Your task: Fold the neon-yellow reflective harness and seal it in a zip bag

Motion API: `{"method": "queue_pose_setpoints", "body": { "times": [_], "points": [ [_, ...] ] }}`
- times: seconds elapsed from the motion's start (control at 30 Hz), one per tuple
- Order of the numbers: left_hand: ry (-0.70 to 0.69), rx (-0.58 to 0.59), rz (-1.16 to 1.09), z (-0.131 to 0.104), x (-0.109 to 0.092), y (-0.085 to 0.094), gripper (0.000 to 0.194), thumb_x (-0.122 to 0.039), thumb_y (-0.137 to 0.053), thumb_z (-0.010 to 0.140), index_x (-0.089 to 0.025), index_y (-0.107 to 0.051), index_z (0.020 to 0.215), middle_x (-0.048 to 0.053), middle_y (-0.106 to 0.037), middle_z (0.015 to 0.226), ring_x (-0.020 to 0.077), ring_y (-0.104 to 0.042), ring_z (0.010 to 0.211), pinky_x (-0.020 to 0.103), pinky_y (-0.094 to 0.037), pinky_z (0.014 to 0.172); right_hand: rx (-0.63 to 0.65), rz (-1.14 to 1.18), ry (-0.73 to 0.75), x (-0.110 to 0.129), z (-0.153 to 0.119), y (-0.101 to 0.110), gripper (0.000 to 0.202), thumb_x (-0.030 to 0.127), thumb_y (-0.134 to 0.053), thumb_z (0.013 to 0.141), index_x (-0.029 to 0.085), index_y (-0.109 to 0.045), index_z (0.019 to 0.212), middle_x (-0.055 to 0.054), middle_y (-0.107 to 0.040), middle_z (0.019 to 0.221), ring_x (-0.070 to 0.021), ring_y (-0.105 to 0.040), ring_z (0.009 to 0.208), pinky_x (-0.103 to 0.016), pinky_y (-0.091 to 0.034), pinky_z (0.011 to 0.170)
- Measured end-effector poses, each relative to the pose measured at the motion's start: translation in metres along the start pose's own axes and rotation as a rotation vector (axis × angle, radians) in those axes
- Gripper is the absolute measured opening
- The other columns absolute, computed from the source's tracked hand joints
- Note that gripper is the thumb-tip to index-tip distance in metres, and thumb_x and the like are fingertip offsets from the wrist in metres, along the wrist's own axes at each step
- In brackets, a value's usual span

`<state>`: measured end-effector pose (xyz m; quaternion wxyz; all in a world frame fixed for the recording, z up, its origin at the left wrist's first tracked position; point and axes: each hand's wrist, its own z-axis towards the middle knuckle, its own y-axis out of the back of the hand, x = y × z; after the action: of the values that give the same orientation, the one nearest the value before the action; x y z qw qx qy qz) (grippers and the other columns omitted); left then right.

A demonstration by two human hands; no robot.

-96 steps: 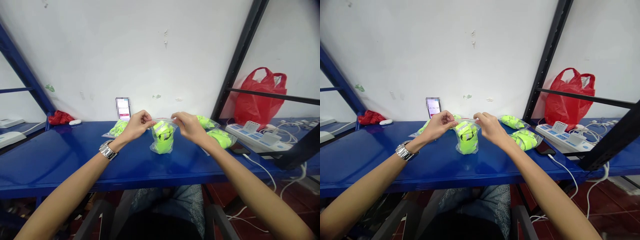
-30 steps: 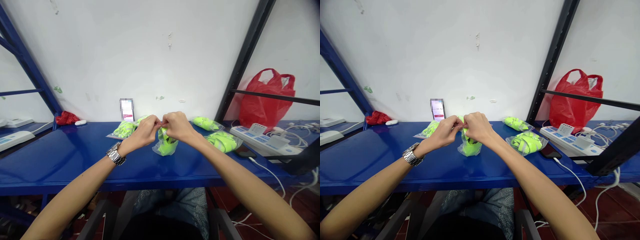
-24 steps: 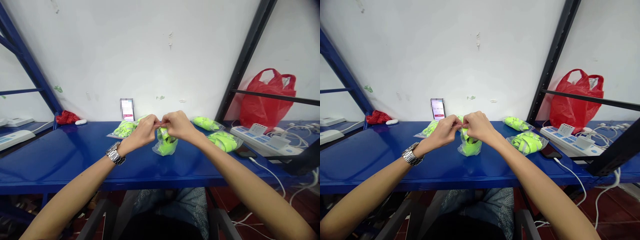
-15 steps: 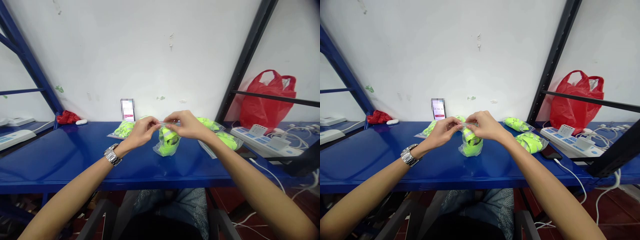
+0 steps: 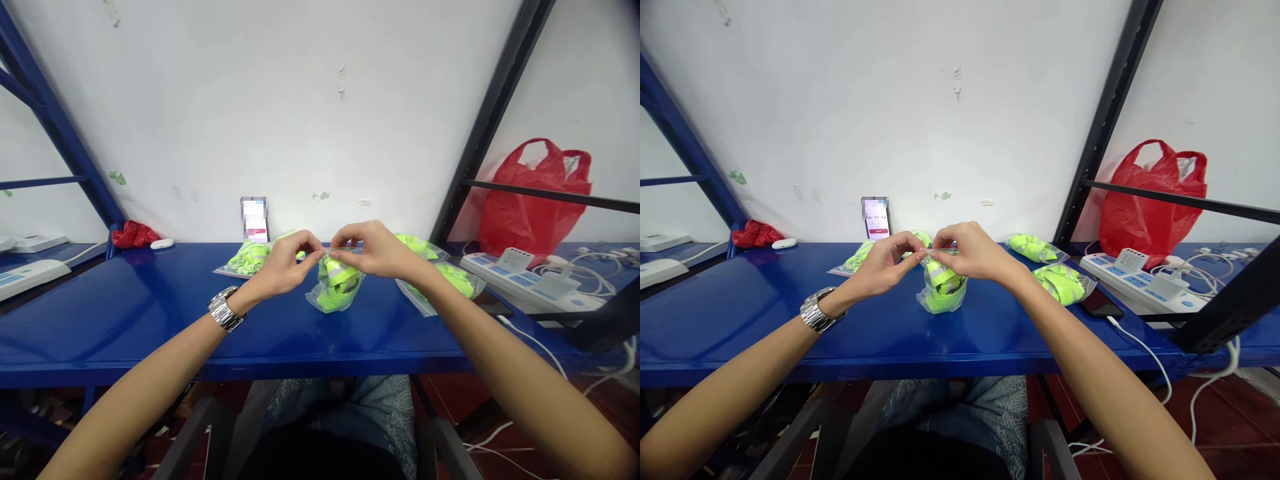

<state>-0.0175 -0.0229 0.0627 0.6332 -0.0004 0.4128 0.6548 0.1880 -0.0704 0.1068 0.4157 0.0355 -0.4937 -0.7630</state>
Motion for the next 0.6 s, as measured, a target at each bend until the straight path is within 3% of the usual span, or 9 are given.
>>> {"method": "queue_pose_setpoints", "body": {
  "times": [0.6],
  "points": [
    [-0.028, 0.028, 0.040, -0.0015, -0.0056, 0.0029, 0.012, -0.027, -0.059, 0.090, -0.017, -0.060, 0.083, 0.003, -0.063, 0.076, 0.0129, -0.055, 0.070, 0.027, -0.046, 0.062, 0.095, -0.238, 0.176, 0.0017, -0.0003, -0.0035, 0.016, 0.019, -0.050, 0.092, 0.015, -0.063, 0.084, -0.005, -0.064, 0.080, -0.0137, -0.053, 0.070, -0.027, -0.037, 0.066]
  ]
}}
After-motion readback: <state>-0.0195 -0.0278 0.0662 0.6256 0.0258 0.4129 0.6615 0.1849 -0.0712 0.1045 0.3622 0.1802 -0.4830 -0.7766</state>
